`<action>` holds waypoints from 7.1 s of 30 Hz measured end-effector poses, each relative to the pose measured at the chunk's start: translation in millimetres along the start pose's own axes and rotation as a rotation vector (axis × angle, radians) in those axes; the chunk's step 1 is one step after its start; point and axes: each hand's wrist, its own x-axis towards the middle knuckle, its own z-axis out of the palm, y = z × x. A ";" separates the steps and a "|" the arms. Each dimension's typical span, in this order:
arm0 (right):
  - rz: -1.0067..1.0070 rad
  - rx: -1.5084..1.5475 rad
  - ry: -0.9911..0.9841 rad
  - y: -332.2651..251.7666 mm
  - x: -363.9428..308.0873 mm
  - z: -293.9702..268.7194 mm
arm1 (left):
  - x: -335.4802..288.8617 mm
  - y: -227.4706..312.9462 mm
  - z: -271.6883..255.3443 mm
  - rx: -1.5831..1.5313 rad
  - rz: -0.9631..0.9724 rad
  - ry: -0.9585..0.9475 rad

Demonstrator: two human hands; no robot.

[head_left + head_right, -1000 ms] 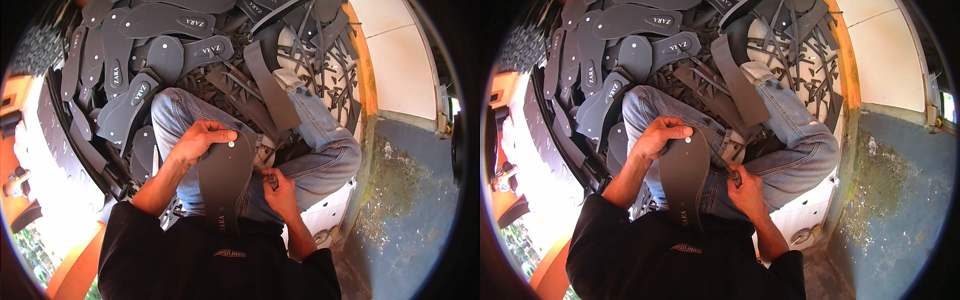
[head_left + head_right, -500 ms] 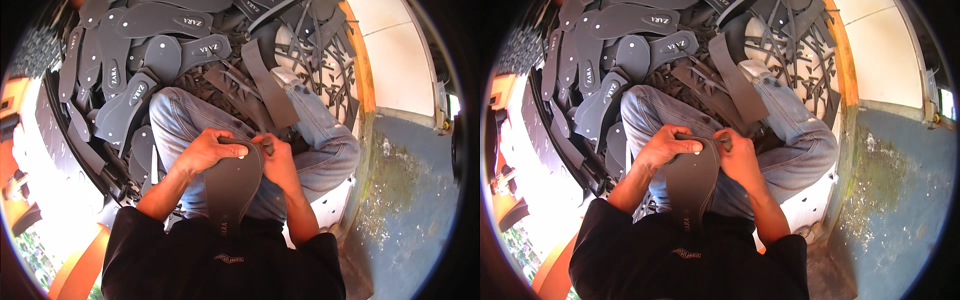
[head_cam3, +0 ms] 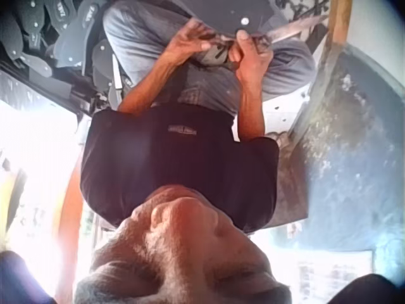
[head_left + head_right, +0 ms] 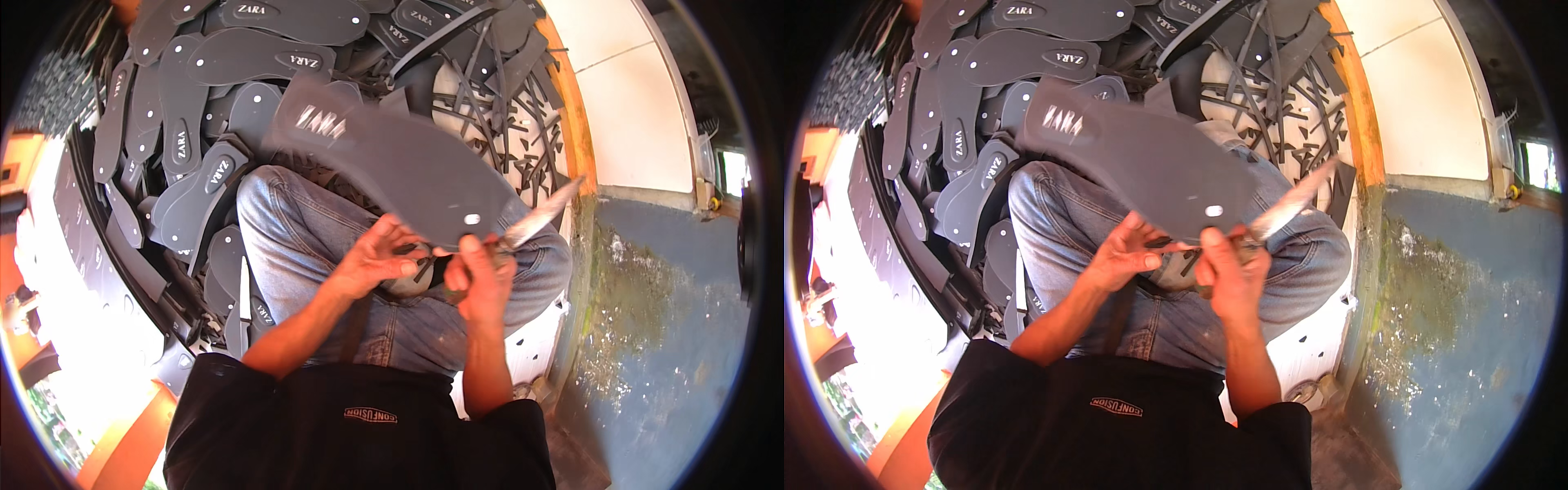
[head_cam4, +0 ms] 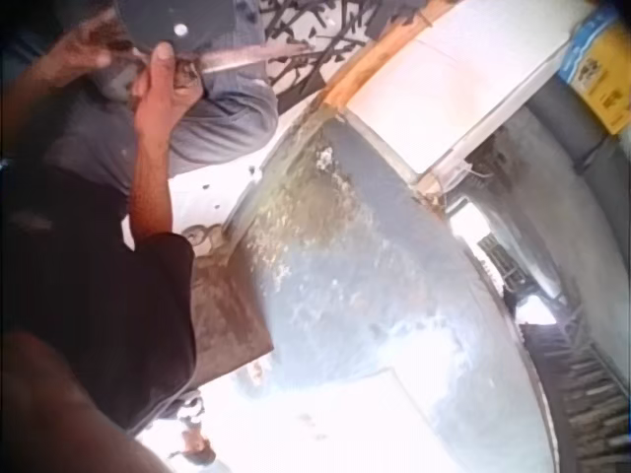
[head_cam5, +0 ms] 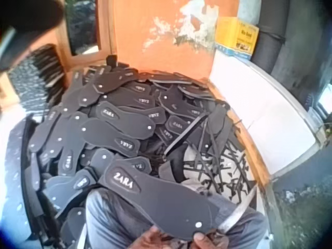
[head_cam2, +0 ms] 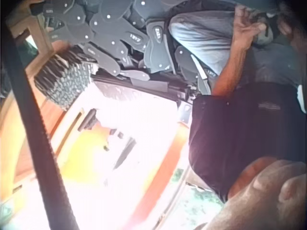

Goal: The person uses a knife to cut away excess material from the edges of synthetic shoe soles while sitting on the floor.

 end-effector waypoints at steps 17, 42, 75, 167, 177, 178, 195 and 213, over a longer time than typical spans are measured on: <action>-0.104 -1.210 0.138 41.7 -55.5 -54.3 | -22.6 -5.7 30.7 -0.228 -0.178 0.414; -0.171 -1.040 -0.233 44.8 8.3 -9.6 | -65.4 -2.9 15.2 -0.101 -0.121 0.466; -0.396 -1.183 -0.325 49.9 -15.9 -11.9 | -25.9 62.8 -4.4 0.389 -0.431 0.199; 0.035 -0.531 -0.443 67.9 -22.4 31.9 | -187.6 77.2 -70.7 0.806 -0.058 0.683; -0.746 -1.037 -0.257 48.7 3.8 32.1 | -107.1 77.4 -51.6 0.625 -0.242 0.347; -0.571 -1.022 -0.252 50.2 5.8 23.7 | -112.3 85.8 -67.9 0.678 -0.218 0.424; -0.233 -0.967 -0.060 54.6 17.7 -8.3 | -67.5 92.4 -54.3 0.827 -0.210 0.512; 0.335 -0.165 -0.345 36.2 2.8 19.6 | -53.0 58.7 -32.1 1.243 0.343 0.413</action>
